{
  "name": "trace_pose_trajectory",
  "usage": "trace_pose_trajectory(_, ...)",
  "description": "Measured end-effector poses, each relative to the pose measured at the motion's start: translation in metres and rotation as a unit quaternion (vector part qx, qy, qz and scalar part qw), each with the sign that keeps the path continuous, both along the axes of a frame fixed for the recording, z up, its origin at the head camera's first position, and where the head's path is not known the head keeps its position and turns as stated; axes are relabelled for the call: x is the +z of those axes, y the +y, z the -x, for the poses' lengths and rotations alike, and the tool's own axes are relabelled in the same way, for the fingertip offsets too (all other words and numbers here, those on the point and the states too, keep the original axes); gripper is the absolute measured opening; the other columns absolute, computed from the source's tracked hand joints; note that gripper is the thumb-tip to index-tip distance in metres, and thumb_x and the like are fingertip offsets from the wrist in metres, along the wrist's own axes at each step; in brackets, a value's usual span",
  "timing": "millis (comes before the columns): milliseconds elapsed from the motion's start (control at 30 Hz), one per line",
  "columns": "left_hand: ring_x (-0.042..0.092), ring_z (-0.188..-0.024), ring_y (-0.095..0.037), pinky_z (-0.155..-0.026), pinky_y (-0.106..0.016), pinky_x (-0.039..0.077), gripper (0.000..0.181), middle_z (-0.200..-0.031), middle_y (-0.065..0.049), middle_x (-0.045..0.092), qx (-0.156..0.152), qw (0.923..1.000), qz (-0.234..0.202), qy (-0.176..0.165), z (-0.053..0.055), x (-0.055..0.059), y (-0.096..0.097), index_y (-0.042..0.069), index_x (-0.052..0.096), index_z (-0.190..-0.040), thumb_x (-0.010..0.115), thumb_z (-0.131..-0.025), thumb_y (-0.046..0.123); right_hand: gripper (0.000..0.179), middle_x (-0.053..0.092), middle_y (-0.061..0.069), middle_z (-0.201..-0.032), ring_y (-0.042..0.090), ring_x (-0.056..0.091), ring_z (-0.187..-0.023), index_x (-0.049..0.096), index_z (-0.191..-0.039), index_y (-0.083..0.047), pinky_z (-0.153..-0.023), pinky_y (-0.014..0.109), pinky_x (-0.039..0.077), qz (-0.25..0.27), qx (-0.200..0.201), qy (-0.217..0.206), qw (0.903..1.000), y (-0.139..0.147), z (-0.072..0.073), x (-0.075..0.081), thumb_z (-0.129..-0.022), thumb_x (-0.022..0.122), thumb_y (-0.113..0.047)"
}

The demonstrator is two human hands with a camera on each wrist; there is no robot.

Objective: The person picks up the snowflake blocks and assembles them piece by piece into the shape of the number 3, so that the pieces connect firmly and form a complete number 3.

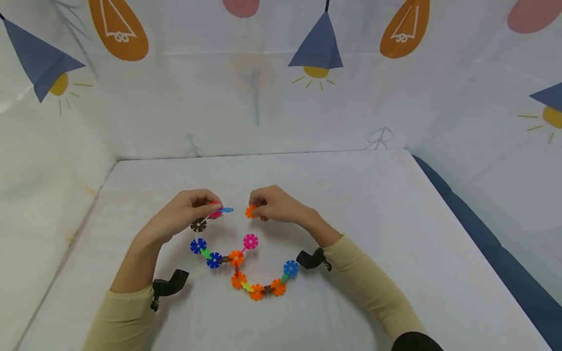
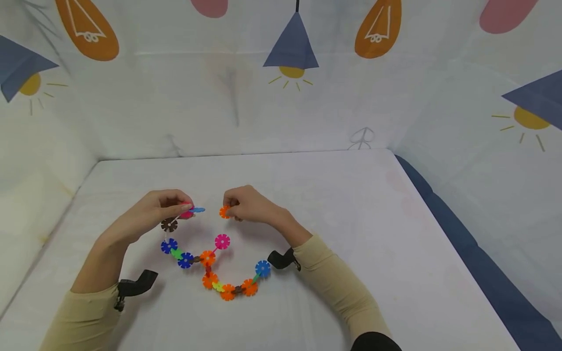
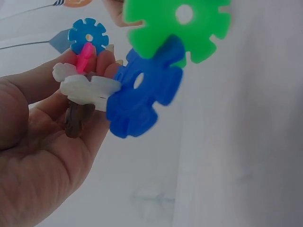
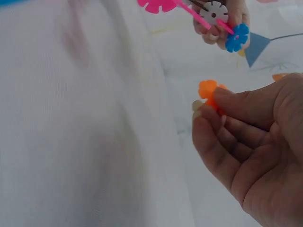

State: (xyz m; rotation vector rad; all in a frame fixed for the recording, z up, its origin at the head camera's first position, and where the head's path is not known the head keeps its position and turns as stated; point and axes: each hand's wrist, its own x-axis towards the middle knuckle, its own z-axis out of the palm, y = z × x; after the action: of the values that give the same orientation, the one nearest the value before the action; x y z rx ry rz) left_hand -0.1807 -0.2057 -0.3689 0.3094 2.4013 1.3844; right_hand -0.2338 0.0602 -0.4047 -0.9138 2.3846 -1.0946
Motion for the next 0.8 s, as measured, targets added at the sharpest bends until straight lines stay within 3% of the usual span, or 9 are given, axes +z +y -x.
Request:
trace_pose_trajectory(200, 0.053, -0.066, -0.023, -0.057, -0.033, 0.051, 0.028, -0.085, -0.010, 0.058, 0.011, 0.9999, -0.003, 0.002, 0.001, -0.001, 0.005, 0.015, 0.066, -0.108, 0.063, -0.097, 0.040, 0.003, 0.068, 0.022, -0.083, 0.020, 0.061, -0.060, 0.063, -0.094, -0.007, -0.067, 0.052, 0.057, 0.059, -0.010, -0.023, 0.9979, 0.003, -0.005, 0.000, -0.094, 0.063, -0.010)
trace_pose_trajectory(367, 0.053, -0.065, -0.023, -0.057, -0.036, 0.053, 0.028, -0.086, -0.010, 0.060, 0.014, 0.9999, -0.008, 0.007, 0.000, 0.000, 0.007, 0.014, 0.065, -0.107, 0.064, -0.096, 0.040, 0.004, 0.067, 0.021, -0.083, 0.021, 0.060, -0.059, 0.064, -0.095, -0.007, -0.067, 0.055, 0.056, 0.086, -0.016, -0.018, 0.9960, 0.003, -0.011, 0.004, -0.095, 0.064, -0.011)
trace_pose_trajectory(500, 0.053, -0.064, -0.023, -0.057, -0.036, 0.053, 0.029, -0.085, -0.008, 0.059, 0.013, 0.9998, -0.008, 0.015, -0.001, 0.001, 0.008, 0.013, 0.066, -0.107, 0.064, -0.096, 0.040, 0.006, 0.067, 0.015, -0.080, 0.021, 0.060, -0.059, 0.065, -0.096, -0.007, -0.066, 0.053, 0.057, 0.111, -0.019, -0.012, 0.9936, 0.003, -0.016, 0.007, -0.096, 0.065, -0.013)
trace_pose_trajectory(800, 0.053, -0.062, -0.023, -0.055, -0.035, 0.053, 0.029, -0.086, -0.011, 0.062, 0.018, 0.9991, -0.016, 0.036, -0.006, 0.006, 0.015, 0.010, 0.066, -0.105, 0.065, -0.096, 0.038, 0.003, 0.065, 0.006, -0.075, 0.019, 0.058, -0.056, 0.064, -0.099, -0.008, -0.055, 0.033, 0.056, 0.146, -0.001, 0.015, 0.9891, 0.000, -0.026, 0.014, -0.097, 0.063, -0.011)
